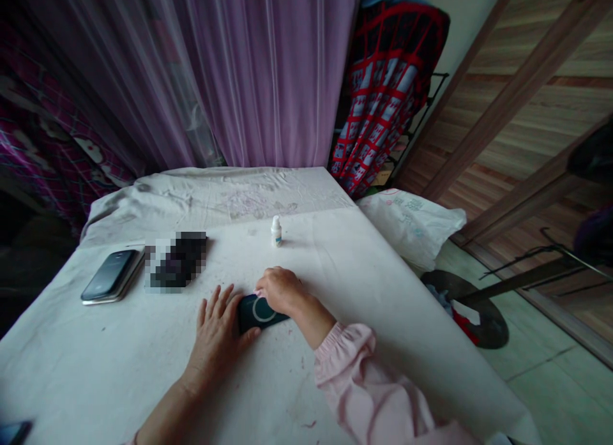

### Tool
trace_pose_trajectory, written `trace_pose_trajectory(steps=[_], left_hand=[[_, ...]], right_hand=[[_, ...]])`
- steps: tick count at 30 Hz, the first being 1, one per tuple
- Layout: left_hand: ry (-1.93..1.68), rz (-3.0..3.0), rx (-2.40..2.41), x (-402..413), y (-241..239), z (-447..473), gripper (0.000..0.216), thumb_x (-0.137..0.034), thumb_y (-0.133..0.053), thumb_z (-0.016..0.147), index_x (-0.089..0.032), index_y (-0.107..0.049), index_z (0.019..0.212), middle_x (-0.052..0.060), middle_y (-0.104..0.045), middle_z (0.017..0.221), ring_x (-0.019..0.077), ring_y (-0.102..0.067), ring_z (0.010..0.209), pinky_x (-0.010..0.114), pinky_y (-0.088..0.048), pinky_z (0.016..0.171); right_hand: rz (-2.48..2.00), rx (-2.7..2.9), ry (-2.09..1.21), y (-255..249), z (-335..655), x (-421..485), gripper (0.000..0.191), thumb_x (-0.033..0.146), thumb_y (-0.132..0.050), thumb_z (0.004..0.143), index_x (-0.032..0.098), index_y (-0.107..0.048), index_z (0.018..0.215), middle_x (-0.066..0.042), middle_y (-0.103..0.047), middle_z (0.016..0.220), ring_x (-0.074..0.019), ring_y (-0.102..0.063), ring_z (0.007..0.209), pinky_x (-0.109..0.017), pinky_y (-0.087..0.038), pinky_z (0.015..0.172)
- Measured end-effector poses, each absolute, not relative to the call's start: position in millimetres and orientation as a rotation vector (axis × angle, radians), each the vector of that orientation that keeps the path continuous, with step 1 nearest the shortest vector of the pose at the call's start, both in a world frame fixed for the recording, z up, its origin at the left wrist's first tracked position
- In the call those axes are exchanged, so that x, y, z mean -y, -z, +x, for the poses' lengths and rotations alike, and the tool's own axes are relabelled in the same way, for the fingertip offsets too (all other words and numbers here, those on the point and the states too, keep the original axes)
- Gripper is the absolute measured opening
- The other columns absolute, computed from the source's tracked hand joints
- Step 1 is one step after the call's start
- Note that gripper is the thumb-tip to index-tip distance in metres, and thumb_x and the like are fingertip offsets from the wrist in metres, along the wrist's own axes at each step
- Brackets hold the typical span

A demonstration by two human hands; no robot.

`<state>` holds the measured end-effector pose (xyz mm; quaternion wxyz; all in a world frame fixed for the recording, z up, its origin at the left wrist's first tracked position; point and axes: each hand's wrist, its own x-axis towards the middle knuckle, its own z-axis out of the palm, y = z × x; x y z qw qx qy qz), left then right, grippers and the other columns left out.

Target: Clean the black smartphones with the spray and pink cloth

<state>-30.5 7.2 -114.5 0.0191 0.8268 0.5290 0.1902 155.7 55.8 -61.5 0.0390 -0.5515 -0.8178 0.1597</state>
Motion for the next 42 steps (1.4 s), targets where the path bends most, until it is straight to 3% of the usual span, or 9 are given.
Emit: trace_pose_trajectory(steps=[6, 16, 28, 34, 42], left_hand=[[-0.607, 2.581, -1.657, -8, 118, -31, 0.063, -0.053, -0.067, 0.075, -0.016, -0.055, 0.123, 0.020, -0.047, 0.142, 0.0413, -0.030, 0.138, 0.063, -0.023, 0.108], [-0.595, 2.587, -1.627, -6, 117, -30, 0.060, -0.050, -0.065, 0.078, -0.013, -0.052, 0.124, 0.020, -0.046, 0.142, 0.0414, -0.029, 0.138, 0.064, -0.025, 0.107], [-0.613, 2.592, -1.603, -8, 122, -31, 0.063, -0.053, -0.062, 0.079, -0.012, -0.050, 0.126, 0.021, -0.048, 0.140, 0.0403, -0.032, 0.137, 0.063, -0.027, 0.107], [-0.652, 2.554, -1.593, -8, 121, -31, 0.060, -0.050, -0.063, 0.079, -0.014, -0.051, 0.125, 0.020, -0.049, 0.140, 0.0393, -0.031, 0.138, 0.062, -0.026, 0.108], [-0.618, 2.553, -1.573, -9, 121, -31, 0.062, -0.050, -0.062, 0.080, -0.013, -0.049, 0.128, 0.019, -0.048, 0.141, 0.0389, -0.033, 0.137, 0.061, -0.026, 0.108]], right_hand=[[-1.612, 2.475, -0.475, 64, 141, -50, 0.024, 0.028, -0.051, 0.093, 0.029, -0.073, 0.103, -0.004, -0.068, 0.098, -0.0167, -0.058, 0.095, -0.024, -0.041, 0.083], [-1.948, 2.203, -0.464, 62, 227, -39, 0.025, 0.022, -0.053, 0.090, 0.030, -0.075, 0.097, -0.001, -0.068, 0.099, -0.0154, -0.060, 0.094, -0.024, -0.042, 0.080], [-1.704, 2.327, -0.395, 68, 140, -39, 0.025, 0.031, -0.049, 0.094, 0.029, -0.074, 0.096, -0.004, -0.067, 0.095, -0.0168, -0.058, 0.093, -0.025, -0.042, 0.079], [-1.854, 2.168, -0.454, 70, 198, -36, 0.025, 0.023, -0.051, 0.091, 0.028, -0.075, 0.098, -0.003, -0.069, 0.099, -0.0155, -0.059, 0.097, -0.024, -0.042, 0.085], [-1.968, 1.778, -0.464, 87, 253, -15, 0.027, 0.023, -0.048, 0.089, 0.024, -0.073, 0.097, -0.003, -0.069, 0.097, -0.0148, -0.063, 0.087, -0.024, -0.045, 0.077]])
